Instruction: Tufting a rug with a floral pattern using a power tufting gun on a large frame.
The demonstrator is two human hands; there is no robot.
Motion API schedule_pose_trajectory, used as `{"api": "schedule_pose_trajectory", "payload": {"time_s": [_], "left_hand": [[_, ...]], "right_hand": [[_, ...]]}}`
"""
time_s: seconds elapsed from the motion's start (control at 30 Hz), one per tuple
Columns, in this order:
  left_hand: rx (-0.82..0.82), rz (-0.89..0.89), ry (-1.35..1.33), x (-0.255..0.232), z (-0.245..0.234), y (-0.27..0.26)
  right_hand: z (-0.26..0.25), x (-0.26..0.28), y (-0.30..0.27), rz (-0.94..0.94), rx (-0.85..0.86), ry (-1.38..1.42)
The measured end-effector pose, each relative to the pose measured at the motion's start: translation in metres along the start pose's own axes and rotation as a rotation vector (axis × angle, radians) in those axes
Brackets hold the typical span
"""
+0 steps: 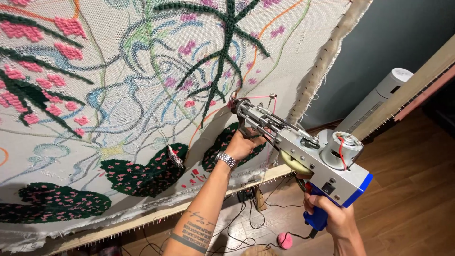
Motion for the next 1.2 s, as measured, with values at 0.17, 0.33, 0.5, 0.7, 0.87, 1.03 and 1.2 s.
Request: {"api": "schedule_pose_trajectory", "payload": {"time_s": [0.17,0.33,0.5,0.7,0.87,1.03,1.2], "left_hand": [[-0.019,0.047,-0.055,0.040,0.009,-0.003],[-0.080,0.057,0.175,-0.003,0.040,-0.031],[-0.038,0.022,0.194,0.000,0.043,-0.027],[-0.084,0.028,0.284,-0.017,0.041,-0.031],[-0.084,-0.004,0.225,-0.010,0.035,-0.031],[-0.026,0.013,0.184,-0.004,0.034,-0.033],[-0.022,-0.139,0.021,-0.019,0.040,-0.042]], "right_hand": [[-0.045,-0.011,-0.012,0.012,-0.040,-0.021],[-0.046,0.010,-0.029,-0.021,-0.111,-0.057],[-0.051,0.011,-0.033,-0.046,-0.091,-0.019],[-0.032,0.023,-0.034,-0.056,-0.123,-0.035],[-0.031,0.017,-0.033,-0.045,-0.103,-0.038],[-0.034,0.010,-0.033,-0.001,-0.105,-0.001],[-0.034,0.008,-0.033,-0.014,-0.121,-0.003]]}}
Point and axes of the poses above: each hand's wrist, its own y-axis towards the middle knuckle, its own z-axis out of the palm, x = y × z, the point moved 3 cm from there along y, towards the middle knuckle, and after that the axes turned 4 degrees about -x, right-handed, at the moved point
